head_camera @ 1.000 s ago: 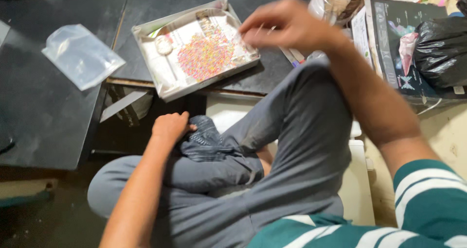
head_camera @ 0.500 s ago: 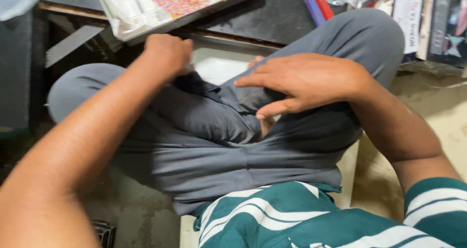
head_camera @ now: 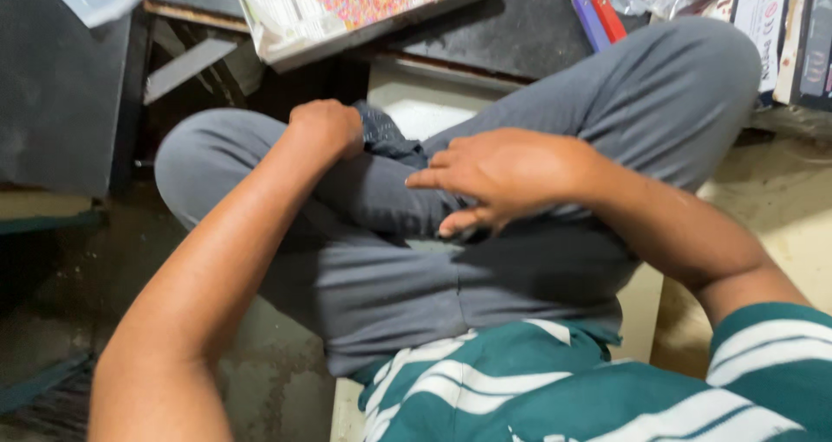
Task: The person sorts small multi-colored sprinkles by hand from a pile on a newspaper-lined tray, picking them up individually and placing them into a small plastic cup.
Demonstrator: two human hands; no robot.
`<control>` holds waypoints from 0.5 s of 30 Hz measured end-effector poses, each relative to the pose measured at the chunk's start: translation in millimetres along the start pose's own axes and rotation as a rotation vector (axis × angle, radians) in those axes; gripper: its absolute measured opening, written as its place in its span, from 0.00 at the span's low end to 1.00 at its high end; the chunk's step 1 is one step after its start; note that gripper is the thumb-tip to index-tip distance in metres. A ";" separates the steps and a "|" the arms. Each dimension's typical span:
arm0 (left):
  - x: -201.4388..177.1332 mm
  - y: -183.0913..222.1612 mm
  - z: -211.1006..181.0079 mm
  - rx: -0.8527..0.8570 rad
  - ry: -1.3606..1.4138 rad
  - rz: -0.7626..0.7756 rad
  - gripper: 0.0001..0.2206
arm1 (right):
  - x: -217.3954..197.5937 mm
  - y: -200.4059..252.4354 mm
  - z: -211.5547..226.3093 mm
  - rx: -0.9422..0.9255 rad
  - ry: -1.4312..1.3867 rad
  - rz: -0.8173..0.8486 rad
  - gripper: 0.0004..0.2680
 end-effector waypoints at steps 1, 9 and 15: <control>-4.3 2.8 3.2 -0.009 -0.004 0.021 0.19 | -0.5 1.8 1.8 0.010 0.023 -0.033 0.26; -62.9 -1.9 -36.5 0.239 -0.243 0.162 0.31 | 31.3 14.7 -12.1 0.199 -0.085 -0.151 0.24; -43.2 -40.1 -52.4 0.389 -0.363 0.241 0.30 | 22.9 31.6 -24.5 0.282 -0.236 -0.439 0.24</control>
Point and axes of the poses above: each hand's wrist, its own y-axis away from the middle knuckle, its own x-axis out of the palm, z = x × y, the point moved 7 cm from there along -y, towards the middle knuckle, and after that the axes turned 12 degrees about -y, right-handed, at the moved point
